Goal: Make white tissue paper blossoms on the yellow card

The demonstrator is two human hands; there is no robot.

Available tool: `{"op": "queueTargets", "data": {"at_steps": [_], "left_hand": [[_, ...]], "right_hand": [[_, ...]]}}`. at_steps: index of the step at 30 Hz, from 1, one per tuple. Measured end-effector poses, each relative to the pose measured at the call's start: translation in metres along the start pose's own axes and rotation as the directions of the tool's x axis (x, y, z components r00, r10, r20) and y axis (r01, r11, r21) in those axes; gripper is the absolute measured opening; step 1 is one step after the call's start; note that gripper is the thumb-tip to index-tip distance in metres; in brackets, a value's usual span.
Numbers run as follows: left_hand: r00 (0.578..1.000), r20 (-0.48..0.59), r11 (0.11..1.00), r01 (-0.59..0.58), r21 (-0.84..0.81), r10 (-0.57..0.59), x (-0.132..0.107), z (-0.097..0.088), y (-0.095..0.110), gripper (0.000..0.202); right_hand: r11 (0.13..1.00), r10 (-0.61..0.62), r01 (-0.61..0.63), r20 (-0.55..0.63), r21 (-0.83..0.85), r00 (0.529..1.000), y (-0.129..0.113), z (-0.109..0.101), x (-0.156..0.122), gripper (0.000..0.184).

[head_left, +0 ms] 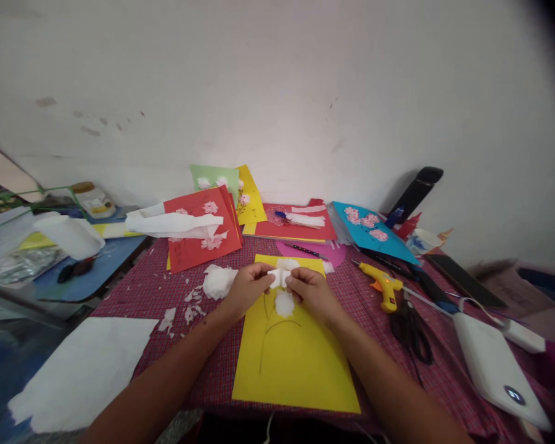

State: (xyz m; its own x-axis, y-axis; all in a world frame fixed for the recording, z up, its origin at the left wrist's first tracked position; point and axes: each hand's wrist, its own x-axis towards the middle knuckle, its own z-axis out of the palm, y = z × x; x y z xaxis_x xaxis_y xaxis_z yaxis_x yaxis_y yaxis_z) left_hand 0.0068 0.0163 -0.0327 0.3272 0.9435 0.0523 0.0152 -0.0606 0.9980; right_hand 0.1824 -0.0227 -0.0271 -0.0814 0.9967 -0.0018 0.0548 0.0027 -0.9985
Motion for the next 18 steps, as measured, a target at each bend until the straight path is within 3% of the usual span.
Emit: {"op": "queueTargets", "data": {"at_steps": [6,11,18], "left_hand": [[0.993,-0.108,0.988,0.04,-0.151,-0.057,0.0035,-0.0044,-0.0009,0.021],[0.989,-0.113,0.964,0.059,-0.26,-0.091,0.0046,-0.0054,0.0,0.023],[0.988,-0.119,0.958,0.062,-0.281,-0.099,0.0057,-0.0062,-0.0036,0.027]], "right_hand": [[1.0,0.009,-0.008,-0.031,0.014,0.999,-0.0009,-0.0042,0.002,0.031],[0.999,0.032,-0.033,-0.018,-0.019,0.999,-0.0039,-0.0054,0.0018,0.029],[0.998,0.054,-0.054,-0.013,-0.011,0.998,-0.0062,-0.0072,0.0002,0.02]]}}
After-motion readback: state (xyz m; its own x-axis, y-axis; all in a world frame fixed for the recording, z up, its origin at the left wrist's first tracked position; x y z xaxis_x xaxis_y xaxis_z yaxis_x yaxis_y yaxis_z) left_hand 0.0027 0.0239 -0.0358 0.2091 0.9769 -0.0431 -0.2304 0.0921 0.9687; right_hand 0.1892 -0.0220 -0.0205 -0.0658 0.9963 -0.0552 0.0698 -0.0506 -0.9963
